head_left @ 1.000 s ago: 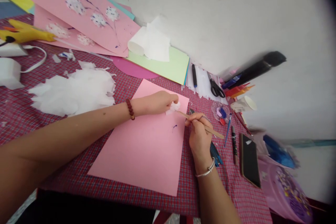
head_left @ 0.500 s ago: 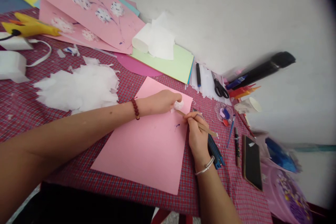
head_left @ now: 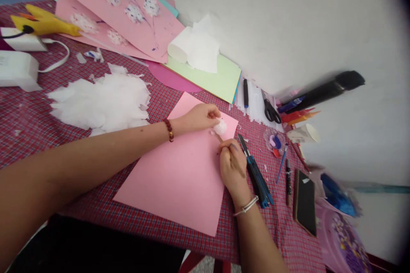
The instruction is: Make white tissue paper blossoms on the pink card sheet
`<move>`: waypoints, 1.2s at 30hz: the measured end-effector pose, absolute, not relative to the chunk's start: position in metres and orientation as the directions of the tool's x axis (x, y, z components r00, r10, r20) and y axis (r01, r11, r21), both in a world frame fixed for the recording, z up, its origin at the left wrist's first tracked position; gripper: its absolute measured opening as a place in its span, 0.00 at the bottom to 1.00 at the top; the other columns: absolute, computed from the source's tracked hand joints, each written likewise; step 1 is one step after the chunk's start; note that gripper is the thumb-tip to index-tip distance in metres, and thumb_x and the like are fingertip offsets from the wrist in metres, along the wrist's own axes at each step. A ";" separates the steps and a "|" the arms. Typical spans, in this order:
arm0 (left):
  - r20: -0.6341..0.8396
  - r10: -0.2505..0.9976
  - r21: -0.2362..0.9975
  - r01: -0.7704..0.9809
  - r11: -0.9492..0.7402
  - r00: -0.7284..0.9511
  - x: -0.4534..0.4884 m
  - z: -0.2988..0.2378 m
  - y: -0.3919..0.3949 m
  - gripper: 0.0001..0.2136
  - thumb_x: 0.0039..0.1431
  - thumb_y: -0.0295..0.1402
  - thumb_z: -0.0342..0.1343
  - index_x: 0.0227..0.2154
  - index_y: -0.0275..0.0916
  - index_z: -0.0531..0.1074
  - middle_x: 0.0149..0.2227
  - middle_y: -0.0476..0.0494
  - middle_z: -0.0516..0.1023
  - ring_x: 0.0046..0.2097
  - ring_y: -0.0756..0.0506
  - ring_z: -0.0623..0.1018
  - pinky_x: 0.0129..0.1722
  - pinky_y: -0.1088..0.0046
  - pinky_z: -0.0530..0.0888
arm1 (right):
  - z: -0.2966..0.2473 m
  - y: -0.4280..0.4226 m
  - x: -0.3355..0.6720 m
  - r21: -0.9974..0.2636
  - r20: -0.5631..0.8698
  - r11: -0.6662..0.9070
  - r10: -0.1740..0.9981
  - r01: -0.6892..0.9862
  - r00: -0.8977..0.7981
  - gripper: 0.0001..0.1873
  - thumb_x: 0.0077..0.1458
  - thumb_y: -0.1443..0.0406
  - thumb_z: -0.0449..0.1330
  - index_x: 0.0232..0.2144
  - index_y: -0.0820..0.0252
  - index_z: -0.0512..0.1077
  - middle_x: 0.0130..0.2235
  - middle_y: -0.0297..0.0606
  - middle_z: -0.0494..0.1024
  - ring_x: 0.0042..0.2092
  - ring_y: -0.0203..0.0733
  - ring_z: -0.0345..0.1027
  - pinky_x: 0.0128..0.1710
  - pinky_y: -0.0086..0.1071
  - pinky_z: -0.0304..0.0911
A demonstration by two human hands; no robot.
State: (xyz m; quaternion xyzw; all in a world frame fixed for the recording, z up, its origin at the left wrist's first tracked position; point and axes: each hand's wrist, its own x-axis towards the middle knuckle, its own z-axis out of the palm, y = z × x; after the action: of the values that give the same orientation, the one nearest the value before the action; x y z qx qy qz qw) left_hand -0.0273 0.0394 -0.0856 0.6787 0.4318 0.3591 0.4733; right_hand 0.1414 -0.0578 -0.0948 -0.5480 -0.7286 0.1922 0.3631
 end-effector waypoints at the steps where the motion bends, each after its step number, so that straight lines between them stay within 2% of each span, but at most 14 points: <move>1: 0.048 0.949 0.979 0.174 -0.106 0.311 -0.029 -0.085 0.040 0.04 0.52 0.24 0.54 0.32 0.33 0.70 0.28 0.49 0.72 0.29 0.53 0.70 0.30 0.77 0.65 | -0.095 -0.059 0.140 -0.624 0.317 0.354 0.930 0.696 -0.188 0.10 0.54 0.73 0.47 0.30 0.55 0.65 0.31 0.34 0.68 0.33 0.41 0.62 0.36 0.37 0.57; 4: -0.025 0.974 0.999 0.034 0.018 0.227 -0.036 -0.082 0.042 0.03 0.54 0.23 0.52 0.32 0.33 0.69 0.26 0.51 0.70 0.27 0.55 0.69 0.29 0.79 0.65 | -0.096 -0.062 0.138 -0.487 0.299 0.425 0.902 0.763 -0.311 0.10 0.56 0.73 0.46 0.34 0.55 0.64 0.34 0.37 0.67 0.37 0.44 0.62 0.39 0.39 0.57; 8: -0.071 0.970 0.997 0.014 0.070 0.234 -0.039 -0.078 0.041 0.04 0.53 0.20 0.51 0.30 0.32 0.69 0.26 0.51 0.69 0.26 0.56 0.69 0.28 0.80 0.65 | -0.097 -0.062 0.137 -0.401 0.297 0.475 0.876 0.784 -0.379 0.09 0.58 0.72 0.45 0.35 0.58 0.64 0.35 0.39 0.67 0.39 0.45 0.61 0.40 0.41 0.57; 20: -0.082 0.969 0.997 0.021 0.079 0.232 -0.037 -0.077 0.039 0.06 0.53 0.18 0.50 0.31 0.32 0.69 0.25 0.51 0.69 0.26 0.56 0.68 0.27 0.80 0.63 | -0.096 -0.062 0.130 -0.270 0.206 0.451 0.890 0.851 -0.407 0.08 0.59 0.71 0.46 0.35 0.59 0.64 0.37 0.42 0.68 0.40 0.47 0.59 0.39 0.42 0.55; 25: -0.055 0.961 0.998 0.029 0.049 0.271 -0.037 -0.083 0.040 0.03 0.53 0.22 0.52 0.31 0.33 0.69 0.25 0.51 0.69 0.25 0.56 0.68 0.25 0.81 0.63 | -0.095 -0.060 0.129 -0.238 0.219 0.456 0.885 0.857 -0.410 0.08 0.59 0.70 0.46 0.34 0.59 0.65 0.37 0.44 0.69 0.40 0.48 0.60 0.39 0.43 0.55; 27: -0.035 0.957 0.999 0.045 0.023 0.287 -0.037 -0.086 0.040 0.02 0.52 0.23 0.52 0.30 0.33 0.68 0.24 0.52 0.69 0.24 0.56 0.67 0.23 0.82 0.61 | -0.094 -0.060 0.131 -0.292 0.239 0.471 0.879 0.832 -0.413 0.09 0.59 0.71 0.46 0.34 0.59 0.65 0.36 0.43 0.69 0.40 0.47 0.61 0.40 0.42 0.57; 30: 0.000 0.961 0.995 0.092 -0.026 0.276 -0.035 -0.089 0.040 0.02 0.53 0.23 0.52 0.29 0.34 0.67 0.23 0.52 0.69 0.23 0.56 0.66 0.22 0.82 0.62 | -0.091 -0.062 0.137 -0.478 0.296 0.469 0.882 0.743 -0.366 0.11 0.59 0.71 0.44 0.34 0.58 0.65 0.35 0.40 0.69 0.40 0.44 0.63 0.41 0.38 0.59; 34: 0.032 0.968 0.978 0.190 -0.082 0.250 -0.031 -0.087 0.042 0.02 0.53 0.22 0.50 0.28 0.34 0.66 0.22 0.51 0.69 0.24 0.55 0.70 0.26 0.80 0.67 | -0.088 -0.067 0.148 -0.757 0.296 0.320 0.945 0.569 -0.138 0.10 0.57 0.67 0.46 0.29 0.57 0.66 0.31 0.34 0.69 0.35 0.40 0.64 0.40 0.35 0.61; 36: 0.044 0.974 0.957 0.270 -0.105 0.224 -0.031 -0.082 0.042 0.04 0.52 0.21 0.50 0.29 0.34 0.66 0.21 0.51 0.68 0.24 0.53 0.70 0.27 0.79 0.68 | -0.087 -0.071 0.151 -0.830 0.267 0.266 0.961 0.491 -0.070 0.10 0.56 0.65 0.47 0.27 0.56 0.66 0.29 0.33 0.69 0.33 0.40 0.65 0.39 0.35 0.62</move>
State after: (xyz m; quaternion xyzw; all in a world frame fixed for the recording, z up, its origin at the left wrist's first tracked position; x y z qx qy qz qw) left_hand -0.0310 0.0423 -0.0823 0.6353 0.4892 0.3859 0.4562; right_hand 0.1514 -0.0714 -0.0869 -0.5373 -0.6756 0.2800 0.4201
